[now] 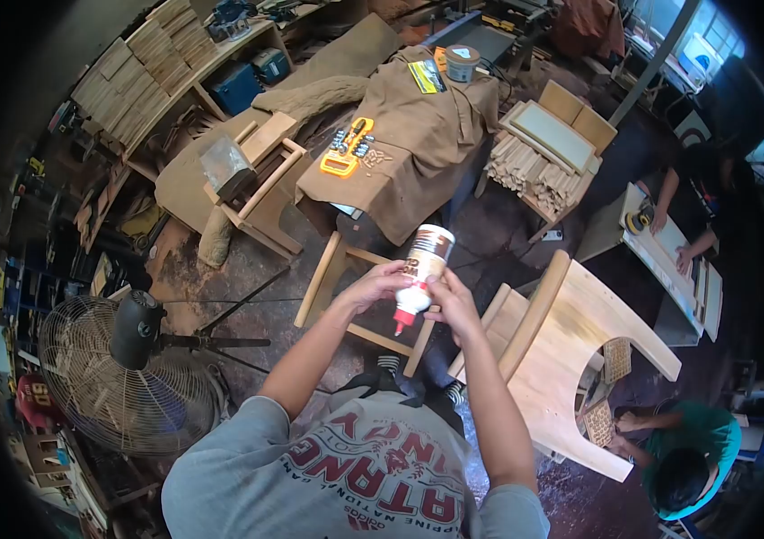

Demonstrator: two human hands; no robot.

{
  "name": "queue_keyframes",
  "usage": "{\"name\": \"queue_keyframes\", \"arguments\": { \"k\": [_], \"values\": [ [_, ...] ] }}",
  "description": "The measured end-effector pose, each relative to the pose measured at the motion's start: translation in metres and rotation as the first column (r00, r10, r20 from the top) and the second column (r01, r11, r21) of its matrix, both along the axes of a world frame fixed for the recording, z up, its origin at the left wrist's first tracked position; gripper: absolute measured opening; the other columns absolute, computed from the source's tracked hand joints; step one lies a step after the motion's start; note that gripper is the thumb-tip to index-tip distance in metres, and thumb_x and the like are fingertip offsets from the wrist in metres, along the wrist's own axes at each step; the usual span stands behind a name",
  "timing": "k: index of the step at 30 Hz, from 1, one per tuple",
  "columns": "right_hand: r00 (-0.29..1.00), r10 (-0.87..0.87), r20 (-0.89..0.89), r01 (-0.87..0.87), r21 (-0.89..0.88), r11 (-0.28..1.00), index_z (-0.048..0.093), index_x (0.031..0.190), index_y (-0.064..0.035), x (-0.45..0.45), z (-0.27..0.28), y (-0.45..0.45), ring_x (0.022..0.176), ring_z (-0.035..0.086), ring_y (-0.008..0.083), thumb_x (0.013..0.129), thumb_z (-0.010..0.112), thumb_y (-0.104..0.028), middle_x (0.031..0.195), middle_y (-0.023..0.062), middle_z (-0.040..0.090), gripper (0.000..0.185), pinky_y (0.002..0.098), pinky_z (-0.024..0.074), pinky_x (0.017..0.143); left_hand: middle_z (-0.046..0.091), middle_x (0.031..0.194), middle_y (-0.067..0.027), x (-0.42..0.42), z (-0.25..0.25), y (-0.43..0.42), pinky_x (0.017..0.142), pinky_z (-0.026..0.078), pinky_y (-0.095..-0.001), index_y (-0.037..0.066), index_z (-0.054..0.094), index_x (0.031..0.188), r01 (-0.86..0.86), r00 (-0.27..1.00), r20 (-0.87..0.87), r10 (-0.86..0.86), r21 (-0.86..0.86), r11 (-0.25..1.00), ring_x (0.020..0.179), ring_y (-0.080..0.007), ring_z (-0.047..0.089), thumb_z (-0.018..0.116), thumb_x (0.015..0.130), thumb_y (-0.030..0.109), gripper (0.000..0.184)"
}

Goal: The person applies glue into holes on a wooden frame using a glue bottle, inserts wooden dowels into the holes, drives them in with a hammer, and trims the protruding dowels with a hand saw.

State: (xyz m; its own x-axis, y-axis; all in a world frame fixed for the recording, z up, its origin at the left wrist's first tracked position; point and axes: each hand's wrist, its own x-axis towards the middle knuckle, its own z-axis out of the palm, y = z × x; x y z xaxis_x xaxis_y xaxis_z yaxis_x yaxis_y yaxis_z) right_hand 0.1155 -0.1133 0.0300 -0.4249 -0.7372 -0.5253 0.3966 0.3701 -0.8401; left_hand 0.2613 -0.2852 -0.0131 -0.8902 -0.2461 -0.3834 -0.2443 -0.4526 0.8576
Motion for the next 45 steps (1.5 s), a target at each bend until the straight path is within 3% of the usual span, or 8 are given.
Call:
{"name": "queue_keyframes", "arguments": {
  "k": [10, 21, 28, 31, 33, 35, 40, 45],
  "values": [
    [0.975, 0.009, -0.222, 0.024, 0.145, 0.989, 0.077, 0.117, -0.0058, 0.005, -0.123, -0.116, 0.076, 0.067, 0.0122, 0.101, 0.068, -0.02, 0.087, 0.0013, 0.072, 0.024, 0.0281, 0.0561, 0.062, 0.072, 0.122, -0.0136, 0.01, -0.105, -0.221, 0.077, 0.061, -0.0384, 0.001, 0.057, 0.139, -0.853, 0.506, 0.038, 0.862, -0.122, 0.507, 0.101, -0.0237, 0.075, 0.075, 0.091, 0.036, 0.062],
    [0.313, 0.025, -0.949, 0.085, 0.054, 0.995, 0.081, 0.108, -0.014, -0.101, -0.157, -0.392, 0.099, 0.073, 0.0414, 0.097, 0.064, -0.027, 0.108, 0.0171, 0.077, 0.025, 0.0509, 0.0579, 0.089, 0.074, 0.105, -0.0054, -0.018, -0.139, -0.273, 0.091, 0.052, -0.0362, 0.002, 0.062, 0.141, -0.666, 0.289, 0.129, 0.949, -0.685, 0.295, 0.094, -0.0184, 0.069, 0.083, 0.085, 0.061, 0.084],
    [0.072, 0.226, -0.971, 0.011, 0.228, 0.974, 0.083, 0.109, -0.0167, -0.118, -0.188, -0.442, 0.095, 0.074, 0.0388, 0.096, 0.068, -0.026, 0.106, 0.0167, 0.076, 0.021, 0.0498, 0.0588, 0.087, 0.067, 0.118, -0.0053, 0.004, -0.149, -0.277, 0.076, 0.055, -0.0322, 0.005, 0.039, 0.159, -0.85, 0.352, 0.099, 0.931, -0.384, 0.362, 0.099, -0.0133, 0.064, 0.069, 0.1, 0.056, 0.083],
    [0.099, 0.169, -0.981, 0.031, 0.173, 0.984, 0.082, 0.107, -0.0152, -0.121, -0.191, -0.444, 0.094, 0.074, 0.0387, 0.095, 0.069, -0.024, 0.103, 0.0173, 0.077, 0.019, 0.0501, 0.0588, 0.086, 0.065, 0.115, -0.0052, 0.006, -0.14, -0.28, 0.076, 0.054, -0.0326, 0.005, 0.048, 0.152, -0.886, 0.307, 0.036, 0.951, -0.353, 0.3, 0.098, -0.0143, 0.063, 0.069, 0.103, 0.043, 0.065],
    [0.179, 0.172, -0.969, 0.075, 0.188, 0.979, 0.08, 0.106, -0.0129, -0.117, -0.182, -0.44, 0.095, 0.075, 0.0389, 0.093, 0.072, -0.023, 0.101, 0.0182, 0.077, 0.019, 0.0494, 0.0586, 0.086, 0.064, 0.114, -0.0055, 0.001, -0.128, -0.28, 0.078, 0.053, -0.0328, 0.003, 0.062, 0.137, -0.593, 0.275, -0.323, 0.905, -0.799, -0.105, 0.098, -0.0151, 0.063, 0.072, 0.101, 0.028, 0.045],
    [0.409, 0.059, -0.911, 0.053, 0.088, 0.995, 0.079, 0.11, -0.0102, -0.115, -0.182, -0.43, 0.097, 0.075, 0.038, 0.09, 0.072, -0.021, 0.1, 0.0192, 0.078, 0.024, 0.0467, 0.0587, 0.087, 0.068, 0.1, -0.0069, -0.022, -0.104, -0.288, 0.08, 0.054, -0.0382, 0.007, 0.075, 0.112, -0.504, 0.536, -0.469, 0.702, -0.845, -0.18, 0.092, -0.0227, 0.068, 0.072, 0.094, 0.011, 0.018],
    [0.819, -0.319, -0.476, 0.243, -0.215, 0.946, 0.074, 0.124, 0.0015, -0.064, -0.196, -0.338, 0.075, 0.066, 0.0105, 0.1, 0.067, -0.01, 0.089, 0.0038, 0.074, 0.028, 0.0287, 0.0547, 0.07, 0.07, 0.098, -0.0059, -0.101, -0.105, -0.357, 0.08, 0.058, -0.0414, 0.014, 0.077, 0.098, -0.131, 0.966, -0.183, 0.185, -0.956, -0.262, 0.096, -0.026, 0.07, 0.069, 0.086, 0.009, 0.015],
    [0.839, -0.284, -0.465, 0.232, -0.166, 0.958, 0.075, 0.114, 0.0012, 0.063, -0.17, -0.11, 0.08, 0.063, 0.0082, 0.103, 0.07, -0.016, 0.087, -0.0002, 0.07, 0.021, 0.0251, 0.053, 0.074, 0.065, 0.097, -0.0056, -0.134, -0.11, -0.383, 0.078, 0.058, -0.0416, 0.013, 0.074, 0.09, 0.145, 0.989, 0.138, 0.045, -0.912, -0.385, 0.098, -0.0257, 0.069, 0.068, 0.087, 0.017, 0.008]
  ]
}}
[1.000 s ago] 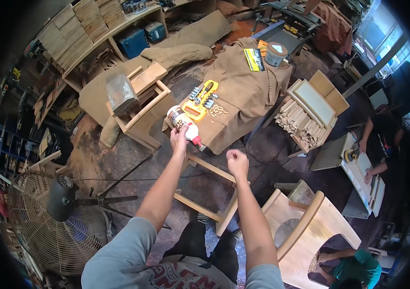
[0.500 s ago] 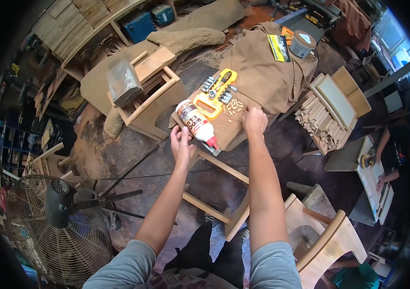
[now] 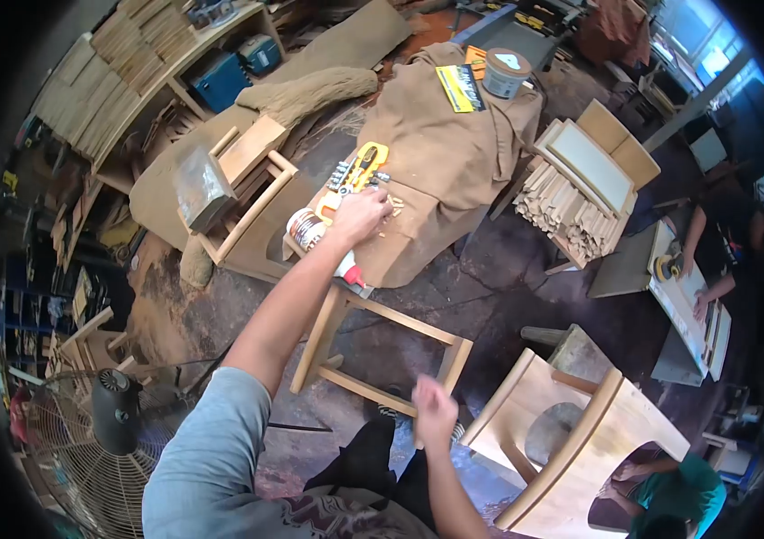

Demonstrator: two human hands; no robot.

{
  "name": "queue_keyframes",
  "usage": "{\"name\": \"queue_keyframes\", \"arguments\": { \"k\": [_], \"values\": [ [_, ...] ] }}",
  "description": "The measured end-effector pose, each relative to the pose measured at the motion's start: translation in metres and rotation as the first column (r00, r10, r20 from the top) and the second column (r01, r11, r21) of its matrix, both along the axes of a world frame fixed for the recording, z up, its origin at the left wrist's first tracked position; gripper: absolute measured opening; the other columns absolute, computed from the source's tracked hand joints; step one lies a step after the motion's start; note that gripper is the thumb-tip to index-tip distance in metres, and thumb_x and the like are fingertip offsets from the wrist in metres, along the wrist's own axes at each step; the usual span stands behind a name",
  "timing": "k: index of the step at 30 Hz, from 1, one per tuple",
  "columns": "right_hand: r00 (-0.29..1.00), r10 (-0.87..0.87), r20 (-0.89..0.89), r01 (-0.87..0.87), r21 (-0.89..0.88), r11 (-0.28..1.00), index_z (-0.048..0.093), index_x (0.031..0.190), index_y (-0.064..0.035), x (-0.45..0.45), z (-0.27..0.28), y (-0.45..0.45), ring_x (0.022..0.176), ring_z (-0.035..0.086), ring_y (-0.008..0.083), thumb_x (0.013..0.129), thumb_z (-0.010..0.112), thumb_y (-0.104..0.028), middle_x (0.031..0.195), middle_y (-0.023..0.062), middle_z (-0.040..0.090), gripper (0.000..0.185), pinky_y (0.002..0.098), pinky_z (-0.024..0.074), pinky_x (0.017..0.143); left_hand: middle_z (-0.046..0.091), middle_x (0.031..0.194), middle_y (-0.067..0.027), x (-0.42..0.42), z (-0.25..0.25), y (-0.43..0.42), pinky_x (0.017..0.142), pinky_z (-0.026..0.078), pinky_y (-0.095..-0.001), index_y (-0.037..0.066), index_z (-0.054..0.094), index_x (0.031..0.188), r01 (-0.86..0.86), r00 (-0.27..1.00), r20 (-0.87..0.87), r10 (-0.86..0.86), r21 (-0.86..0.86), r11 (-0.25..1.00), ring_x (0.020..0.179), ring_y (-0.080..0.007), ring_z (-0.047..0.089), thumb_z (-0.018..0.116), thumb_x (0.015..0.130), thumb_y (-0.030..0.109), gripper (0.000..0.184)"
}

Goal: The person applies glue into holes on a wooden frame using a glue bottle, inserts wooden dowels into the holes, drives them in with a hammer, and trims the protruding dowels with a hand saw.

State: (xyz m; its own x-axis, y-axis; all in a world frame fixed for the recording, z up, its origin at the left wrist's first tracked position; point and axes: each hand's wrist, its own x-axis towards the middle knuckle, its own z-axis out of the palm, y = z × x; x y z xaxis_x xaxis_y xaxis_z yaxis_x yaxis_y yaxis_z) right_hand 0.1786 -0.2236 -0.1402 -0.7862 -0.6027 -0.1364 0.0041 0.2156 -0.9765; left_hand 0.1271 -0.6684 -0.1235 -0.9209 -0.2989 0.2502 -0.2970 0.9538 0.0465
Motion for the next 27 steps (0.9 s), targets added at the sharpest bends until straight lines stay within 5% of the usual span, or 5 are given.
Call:
{"name": "queue_keyframes", "arguments": {
  "k": [7, 10, 19, 25, 27],
  "values": [
    [0.921, -0.186, 0.342, 0.063, 0.34, 0.938, 0.076, 0.117, 0.0025, 0.087, 0.03, 0.171, 0.085, 0.07, 0.0103, 0.094, 0.076, -0.004, 0.095, 0.007, 0.077, 0.024, 0.0263, 0.0567, 0.08, 0.069, 0.106, -0.0072, -0.005, 0.0, 0.004, 0.084, 0.058, -0.043, 0.01, 0.073, 0.099, 0.033, 0.992, 0.118, -0.037, 0.036, 0.999, 0.108, -0.0268, 0.067, 0.072, 0.089, 0.025, 0.019],
    [0.903, -0.258, 0.343, 0.175, 0.255, 0.951, 0.076, 0.115, 0.0008, 0.094, 0.037, 0.174, 0.073, 0.059, 0.0033, 0.094, 0.074, 0.001, 0.089, -0.0008, 0.072, 0.021, 0.0209, 0.0485, 0.066, 0.069, 0.106, -0.0069, 0.001, 0.004, 0.005, 0.085, 0.058, -0.0433, 0.01, 0.072, 0.099, 0.029, 0.993, 0.115, -0.034, 0.039, 0.999, 0.107, -0.0267, 0.067, 0.074, 0.088, 0.028, 0.022],
    [0.924, -0.179, 0.339, 0.117, 0.198, 0.973, 0.074, 0.116, 0.0009, 0.091, 0.026, 0.164, 0.07, 0.064, 0.0074, 0.096, 0.068, 0.002, 0.087, 0.0023, 0.071, 0.02, 0.0224, 0.0512, 0.064, 0.067, 0.095, -0.0074, -0.004, 0.005, 0.0, 0.085, 0.056, -0.0442, 0.01, 0.075, 0.09, 0.033, 0.992, 0.12, -0.041, 0.068, 0.997, 0.1, -0.0279, 0.068, 0.075, 0.089, 0.029, 0.02],
    [0.625, -0.283, 0.728, 0.356, 0.056, 0.933, 0.068, 0.12, -0.0011, 0.02, -0.002, 0.092, 0.073, 0.067, 0.0177, 0.098, 0.055, -0.008, 0.089, 0.0068, 0.068, 0.027, 0.0319, 0.0601, 0.068, 0.074, 0.101, -0.016, -0.008, 0.027, 0.017, 0.087, 0.057, -0.0439, 0.005, 0.075, 0.094, -0.187, 0.976, 0.007, 0.217, 0.532, 0.826, 0.096, -0.0337, 0.073, 0.072, 0.089, 0.028, 0.023],
    [0.539, -0.213, 0.815, 0.444, -0.06, 0.894, 0.066, 0.121, -0.0041, -0.019, -0.017, 0.023, 0.085, 0.069, 0.0198, 0.1, 0.058, -0.017, 0.098, 0.0064, 0.069, 0.025, 0.0376, 0.0614, 0.076, 0.073, 0.096, -0.0123, -0.003, 0.022, 0.05, 0.081, 0.056, -0.0355, 0.003, 0.076, 0.096, -0.1, 0.986, -0.027, 0.162, 0.68, 0.726, 0.088, -0.021, 0.069, 0.074, 0.093, 0.023, 0.02]
  ]
}}
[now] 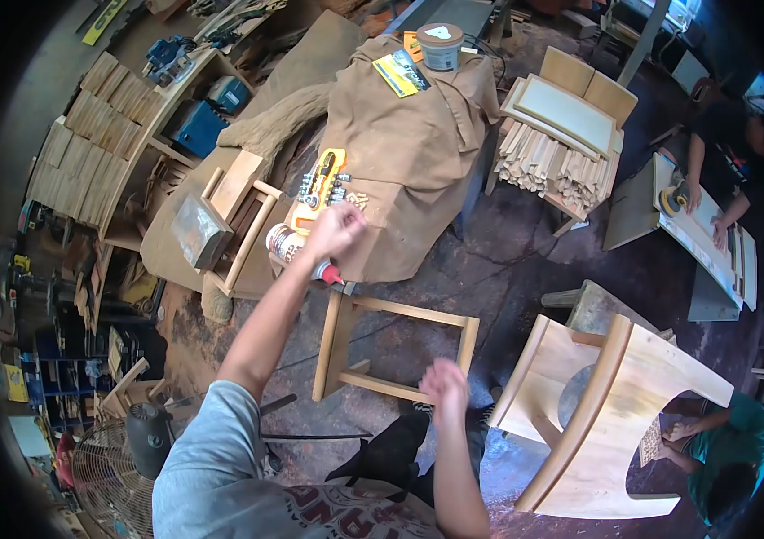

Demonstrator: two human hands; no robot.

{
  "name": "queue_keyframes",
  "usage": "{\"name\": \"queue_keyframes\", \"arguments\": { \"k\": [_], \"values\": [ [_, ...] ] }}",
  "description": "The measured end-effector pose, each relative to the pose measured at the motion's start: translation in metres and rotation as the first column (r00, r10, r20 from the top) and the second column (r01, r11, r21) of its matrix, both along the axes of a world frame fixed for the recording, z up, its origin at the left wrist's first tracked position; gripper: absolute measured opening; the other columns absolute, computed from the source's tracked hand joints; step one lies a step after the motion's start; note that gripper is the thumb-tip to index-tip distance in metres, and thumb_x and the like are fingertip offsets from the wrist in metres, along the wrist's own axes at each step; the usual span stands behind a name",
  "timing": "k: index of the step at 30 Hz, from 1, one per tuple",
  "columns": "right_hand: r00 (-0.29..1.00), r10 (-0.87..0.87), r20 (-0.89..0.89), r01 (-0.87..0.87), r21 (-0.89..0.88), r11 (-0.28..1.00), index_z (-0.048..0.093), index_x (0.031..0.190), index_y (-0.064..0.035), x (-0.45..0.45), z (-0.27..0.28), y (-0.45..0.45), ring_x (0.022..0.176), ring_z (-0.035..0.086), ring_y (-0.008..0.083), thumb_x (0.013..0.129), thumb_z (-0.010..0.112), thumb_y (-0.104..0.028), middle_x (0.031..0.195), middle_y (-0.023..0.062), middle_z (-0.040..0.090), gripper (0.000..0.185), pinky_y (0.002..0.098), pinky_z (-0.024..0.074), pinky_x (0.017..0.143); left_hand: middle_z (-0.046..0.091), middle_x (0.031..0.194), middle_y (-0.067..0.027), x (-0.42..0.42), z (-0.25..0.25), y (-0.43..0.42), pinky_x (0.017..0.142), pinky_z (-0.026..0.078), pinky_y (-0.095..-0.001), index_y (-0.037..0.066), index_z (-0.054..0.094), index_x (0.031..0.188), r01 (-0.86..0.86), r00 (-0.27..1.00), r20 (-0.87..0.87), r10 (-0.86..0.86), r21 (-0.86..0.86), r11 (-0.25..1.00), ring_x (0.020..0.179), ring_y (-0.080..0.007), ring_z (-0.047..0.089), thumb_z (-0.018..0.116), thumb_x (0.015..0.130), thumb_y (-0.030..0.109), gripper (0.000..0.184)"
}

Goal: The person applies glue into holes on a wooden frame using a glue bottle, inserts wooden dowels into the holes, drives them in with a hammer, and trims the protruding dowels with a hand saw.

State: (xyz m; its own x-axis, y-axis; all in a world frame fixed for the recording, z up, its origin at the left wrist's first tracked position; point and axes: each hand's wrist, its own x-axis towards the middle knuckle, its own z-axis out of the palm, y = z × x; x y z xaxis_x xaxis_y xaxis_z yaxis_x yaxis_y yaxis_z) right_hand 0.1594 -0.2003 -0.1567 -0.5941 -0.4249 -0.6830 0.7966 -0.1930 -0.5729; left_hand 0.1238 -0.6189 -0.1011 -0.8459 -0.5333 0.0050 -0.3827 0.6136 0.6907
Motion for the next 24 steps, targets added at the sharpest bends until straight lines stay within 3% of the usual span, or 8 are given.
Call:
{"name": "queue_keyframes", "arguments": {
  "k": [3, 6, 9, 11, 12, 18, 23, 24],
  "values": [
    [0.996, 0.068, 0.063, -0.059, -0.137, 0.989, 0.067, 0.124, -0.0085, -0.065, -0.017, -0.118, 0.099, 0.069, 0.0228, 0.102, 0.063, -0.032, 0.11, 0.0079, 0.07, 0.033, 0.0412, 0.0586, 0.091, 0.068, 0.092, -0.0108, 0.012, 0.01, 0.067, 0.078, 0.055, -0.0375, 0.003, 0.071, 0.092, 0.072, 0.996, -0.067, -0.062, 0.159, 0.985, 0.087, -0.0219, 0.068, 0.077, 0.094, 0.027, 0.024],
    [0.985, 0.115, 0.131, -0.064, -0.345, 0.936, 0.066, 0.119, -0.0066, -0.101, -0.001, -0.224, 0.101, 0.068, 0.0234, 0.107, 0.056, -0.038, 0.104, 0.0081, 0.07, 0.035, 0.039, 0.0559, 0.092, 0.067, 0.094, -0.0153, 0.026, 0.019, 0.09, 0.076, 0.055, -0.0422, 0.004, 0.071, 0.095, 0.053, 0.985, -0.145, -0.095, -0.266, 0.962, 0.082, -0.032, 0.067, 0.077, 0.092, 0.024, 0.022],
    [0.979, 0.126, 0.163, -0.074, -0.291, 0.954, 0.064, 0.105, -0.0064, -0.131, -0.022, -0.307, 0.065, 0.057, 0.0162, 0.109, 0.058, -0.033, 0.076, 0.0039, 0.059, 0.027, 0.0276, 0.0506, 0.06, 0.067, 0.093, -0.014, 0.053, 0.057, 0.096, 0.072, 0.053, -0.0411, 0.004, 0.071, 0.096, -0.218, 0.952, -0.27, 0.147, -0.254, 0.942, 0.078, -0.0299, 0.065, 0.077, 0.091, 0.022, 0.021],
    [0.884, 0.367, -0.288, -0.321, 0.195, 0.927, 0.075, 0.101, -0.006, -0.141, 0.0, -0.333, 0.058, 0.055, 0.015, 0.104, 0.066, -0.035, 0.065, -0.0003, 0.061, 0.03, 0.0298, 0.0503, 0.061, 0.066, 0.092, -0.0122, 0.089, 0.068, 0.104, 0.068, 0.05, -0.0387, 0.004, 0.071, 0.096, -0.437, 0.835, -0.4, 0.379, -0.063, 0.897, 0.073, -0.0254, 0.062, 0.077, 0.091, 0.02, 0.018],
    [0.574, 0.461, -0.677, -0.165, 0.456, 0.874, 0.08, 0.108, -0.0071, -0.151, -0.038, -0.361, 0.072, 0.071, 0.0234, 0.098, 0.07, -0.034, 0.08, 0.0073, 0.076, 0.031, 0.0375, 0.0571, 0.072, 0.066, 0.091, -0.0114, 0.117, 0.068, 0.114, 0.067, 0.049, -0.0373, 0.004, 0.071, 0.096, -0.479, 0.784, -0.437, 0.441, 0.026, 0.877, 0.072, -0.0231, 0.06, 0.077, 0.091, 0.018, 0.017],
    [-0.046, 0.882, -0.47, 0.034, 0.881, 0.471, 0.081, 0.113, -0.0225, -0.155, 0.022, -0.394, 0.108, 0.074, 0.0341, 0.092, 0.071, -0.038, 0.108, 0.0132, 0.08, 0.028, 0.0466, 0.0571, 0.094, 0.07, 0.096, -0.014, 0.339, -0.057, 0.239, 0.083, 0.055, -0.0448, 0.006, 0.072, 0.096, -0.512, 0.859, 0.086, 0.505, 0.091, 0.854, 0.093, -0.0371, 0.07, 0.075, 0.094, 0.025, 0.02],
    [0.001, 0.854, -0.521, 0.012, 0.854, 0.521, 0.083, 0.106, -0.016, -0.163, 0.007, -0.405, 0.099, 0.076, 0.0302, 0.093, 0.072, -0.032, 0.099, 0.0137, 0.081, 0.023, 0.0429, 0.0585, 0.089, 0.074, 0.117, -0.0196, 0.559, -0.141, 0.392, 0.094, 0.056, -0.0526, 0.006, 0.075, 0.112, -0.651, 0.473, 0.846, 0.247, 0.147, 0.745, 0.109, -0.0425, 0.07, 0.067, 0.092, 0.044, 0.044],
    [0.197, 0.728, -0.656, -0.246, 0.686, 0.685, 0.081, 0.107, -0.0115, -0.179, -0.026, -0.41, 0.089, 0.074, 0.0242, 0.095, 0.071, -0.03, 0.096, 0.0106, 0.08, 0.024, 0.0371, 0.057, 0.079, 0.074, 0.119, -0.0194, 0.597, -0.144, 0.428, 0.096, 0.056, -0.0525, 0.007, 0.076, 0.114, -0.718, 0.394, 0.873, 0.287, 0.097, 0.69, 0.111, -0.042, 0.07, 0.067, 0.092, 0.046, 0.046]
  ]
}}
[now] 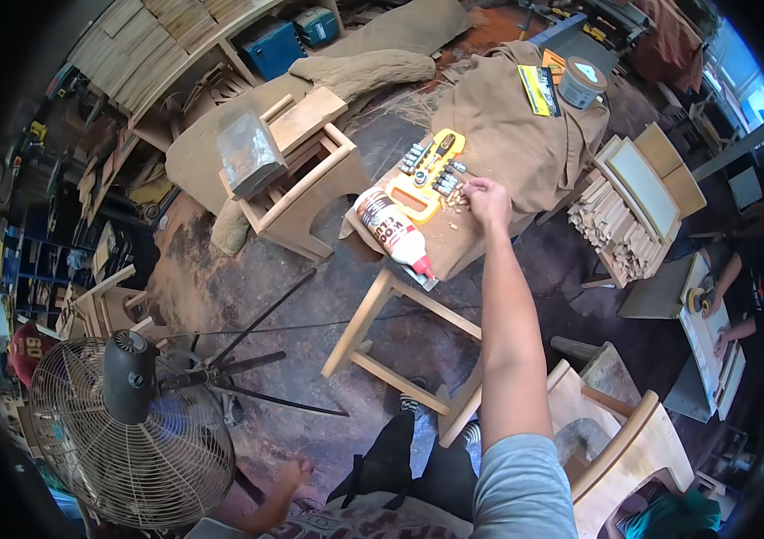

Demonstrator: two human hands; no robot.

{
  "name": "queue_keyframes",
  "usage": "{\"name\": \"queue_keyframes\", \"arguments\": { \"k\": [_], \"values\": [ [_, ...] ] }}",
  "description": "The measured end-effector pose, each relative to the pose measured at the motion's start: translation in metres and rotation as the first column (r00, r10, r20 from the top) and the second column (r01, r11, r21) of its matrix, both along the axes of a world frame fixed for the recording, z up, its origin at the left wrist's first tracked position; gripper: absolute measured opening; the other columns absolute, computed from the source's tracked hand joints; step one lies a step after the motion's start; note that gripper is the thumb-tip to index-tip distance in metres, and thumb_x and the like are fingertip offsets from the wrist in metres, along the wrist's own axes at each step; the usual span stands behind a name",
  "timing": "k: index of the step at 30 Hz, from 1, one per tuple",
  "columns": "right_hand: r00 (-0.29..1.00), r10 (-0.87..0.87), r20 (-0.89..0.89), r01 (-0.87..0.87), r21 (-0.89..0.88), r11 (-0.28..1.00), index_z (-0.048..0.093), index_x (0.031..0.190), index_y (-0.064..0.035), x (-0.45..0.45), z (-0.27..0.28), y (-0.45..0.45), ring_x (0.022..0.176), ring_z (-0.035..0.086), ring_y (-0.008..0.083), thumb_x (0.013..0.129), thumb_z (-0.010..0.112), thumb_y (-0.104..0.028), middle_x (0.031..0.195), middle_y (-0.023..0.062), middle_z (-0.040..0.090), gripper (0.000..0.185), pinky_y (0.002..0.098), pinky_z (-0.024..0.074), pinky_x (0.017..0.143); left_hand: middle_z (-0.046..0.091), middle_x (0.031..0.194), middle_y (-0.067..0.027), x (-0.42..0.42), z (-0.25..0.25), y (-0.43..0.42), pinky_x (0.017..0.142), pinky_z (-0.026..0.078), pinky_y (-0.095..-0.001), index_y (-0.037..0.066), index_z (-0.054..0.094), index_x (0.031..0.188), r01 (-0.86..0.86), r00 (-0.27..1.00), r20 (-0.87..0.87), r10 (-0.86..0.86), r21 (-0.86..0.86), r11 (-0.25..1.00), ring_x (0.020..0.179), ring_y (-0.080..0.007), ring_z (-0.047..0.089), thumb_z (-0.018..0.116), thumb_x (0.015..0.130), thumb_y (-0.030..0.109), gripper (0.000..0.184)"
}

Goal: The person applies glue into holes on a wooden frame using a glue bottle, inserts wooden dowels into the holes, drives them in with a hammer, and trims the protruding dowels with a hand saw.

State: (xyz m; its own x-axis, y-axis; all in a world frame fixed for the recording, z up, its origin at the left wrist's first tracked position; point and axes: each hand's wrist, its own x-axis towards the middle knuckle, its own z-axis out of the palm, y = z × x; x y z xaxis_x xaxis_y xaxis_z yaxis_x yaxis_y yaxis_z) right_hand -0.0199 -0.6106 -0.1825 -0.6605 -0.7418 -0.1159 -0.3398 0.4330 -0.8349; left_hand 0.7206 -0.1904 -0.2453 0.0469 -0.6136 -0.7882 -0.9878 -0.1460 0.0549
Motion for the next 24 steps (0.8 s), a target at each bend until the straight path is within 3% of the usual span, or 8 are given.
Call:
{"name": "queue_keyframes", "arguments": {
  "k": [2, 4, 7, 9, 10, 12, 15, 24],
  "values": [
    [0.883, -0.074, 0.463, 0.176, -0.183, 0.967, 0.078, 0.106, -0.0049, 0.003, 0.015, 0.006, 0.062, 0.057, 0.0074, 0.099, 0.069, -0.02, 0.083, 0.0001, 0.073, 0.02, 0.0238, 0.0415, 0.051, 0.075, 0.121, -0.0191, 0.032, 0.003, 0.028, 0.098, 0.056, -0.0523, 0.008, 0.076, 0.117, -0.078, 0.995, 0.059, 0.079, -0.014, 0.997, 0.114, -0.0414, 0.071, 0.067, 0.092, 0.048, 0.048],
    [0.761, -0.058, 0.646, 0.192, -0.139, 0.971, 0.078, 0.107, -0.0067, -0.014, 0.003, 0.013, 0.059, 0.054, 0.0066, 0.099, 0.069, -0.019, 0.081, -0.0017, 0.071, 0.018, 0.0244, 0.0368, 0.047, 0.075, 0.125, -0.0184, 0.039, 0.025, 0.036, 0.101, 0.055, -0.0516, 0.01, 0.075, 0.122, -0.059, 0.986, 0.162, 0.031, 0.174, 0.983, 0.116, -0.0413, 0.071, 0.068, 0.092, 0.049, 0.05],
    [0.511, 0.038, 0.859, 0.174, -0.147, 0.974, 0.08, 0.107, -0.0089, -0.026, -0.016, 0.019, 0.055, 0.05, 0.0047, 0.097, 0.071, -0.019, 0.074, -0.0055, 0.067, 0.017, 0.0257, 0.0307, 0.044, 0.076, 0.122, -0.0168, 0.03, -0.005, 0.036, 0.098, 0.056, -0.0509, 0.01, 0.077, 0.12, -0.16, 0.986, 0.067, 0.154, 0.088, 0.983, 0.113, -0.0405, 0.072, 0.07, 0.091, 0.049, 0.048],
    [0.911, -0.107, 0.399, 0.162, -0.108, 0.981, 0.082, 0.109, -0.0039, -0.009, -0.006, 0.011, 0.084, 0.073, 0.0193, 0.097, 0.07, -0.022, 0.088, 0.0084, 0.079, 0.025, 0.0309, 0.0565, 0.079, 0.077, 0.119, -0.0174, -0.011, -0.014, 0.003, 0.096, 0.056, -0.0505, 0.011, 0.078, 0.119, -0.143, 0.99, -0.001, 0.143, 0.044, 0.989, 0.112, -0.0399, 0.073, 0.07, 0.091, 0.048, 0.047],
    [0.981, -0.102, 0.167, 0.124, -0.127, 0.984, 0.083, 0.111, -0.0055, -0.011, -0.014, 0.009, 0.086, 0.075, 0.022, 0.094, 0.071, -0.027, 0.094, 0.0092, 0.082, 0.03, 0.0338, 0.0574, 0.082, 0.077, 0.117, -0.0179, -0.043, -0.009, -0.016, 0.093, 0.057, -0.0501, 0.011, 0.078, 0.117, -0.134, 0.989, -0.055, 0.135, 0.022, 0.991, 0.111, -0.0394, 0.073, 0.07, 0.092, 0.048, 0.046],
    [0.993, -0.097, 0.064, 0.101, -0.057, 0.993, 0.083, 0.112, -0.0091, -0.01, 0.001, 0.009, 0.09, 0.076, 0.0232, 0.093, 0.071, -0.029, 0.098, 0.0107, 0.082, 0.029, 0.036, 0.0575, 0.083, 0.078, 0.104, -0.0183, -0.084, -0.004, -0.036, 0.085, 0.058, -0.0463, 0.01, 0.08, 0.112, -0.261, 0.918, -0.355, 0.18, -0.195, 0.946, 0.1, -0.035, 0.075, 0.073, 0.093, 0.045, 0.041],
    [0.976, -0.078, -0.202, 0.103, 0.113, 0.988, 0.083, 0.114, -0.0201, 0.004, 0.046, 0.024, 0.1, 0.077, 0.0316, 0.092, 0.067, -0.032, 0.106, 0.0159, 0.079, 0.03, 0.0437, 0.0581, 0.089, 0.077, 0.094, -0.0175, -0.114, 0.007, -0.048, 0.079, 0.057, -0.0416, 0.008, 0.08, 0.109, -0.412, 0.799, -0.545, 0.256, -0.184, 0.892, 0.088, -0.0295, 0.074, 0.076, 0.093, 0.04, 0.036],
    [0.779, 0.235, -0.581, -0.13, 0.217, 0.967, 0.081, 0.113, -0.0196, 0.016, 0.042, 0.043, 0.092, 0.075, 0.0403, 0.096, 0.064, -0.032, 0.095, 0.0203, 0.077, 0.027, 0.0507, 0.0592, 0.082, 0.079, 0.095, -0.0166, 0.011, -0.025, 0.057, 0.08, 0.056, -0.0411, 0.006, 0.08, 0.106, -0.463, 0.852, -0.309, 0.423, -0.065, 0.884, 0.088, -0.0304, 0.075, 0.077, 0.092, 0.04, 0.037]
  ]
}}
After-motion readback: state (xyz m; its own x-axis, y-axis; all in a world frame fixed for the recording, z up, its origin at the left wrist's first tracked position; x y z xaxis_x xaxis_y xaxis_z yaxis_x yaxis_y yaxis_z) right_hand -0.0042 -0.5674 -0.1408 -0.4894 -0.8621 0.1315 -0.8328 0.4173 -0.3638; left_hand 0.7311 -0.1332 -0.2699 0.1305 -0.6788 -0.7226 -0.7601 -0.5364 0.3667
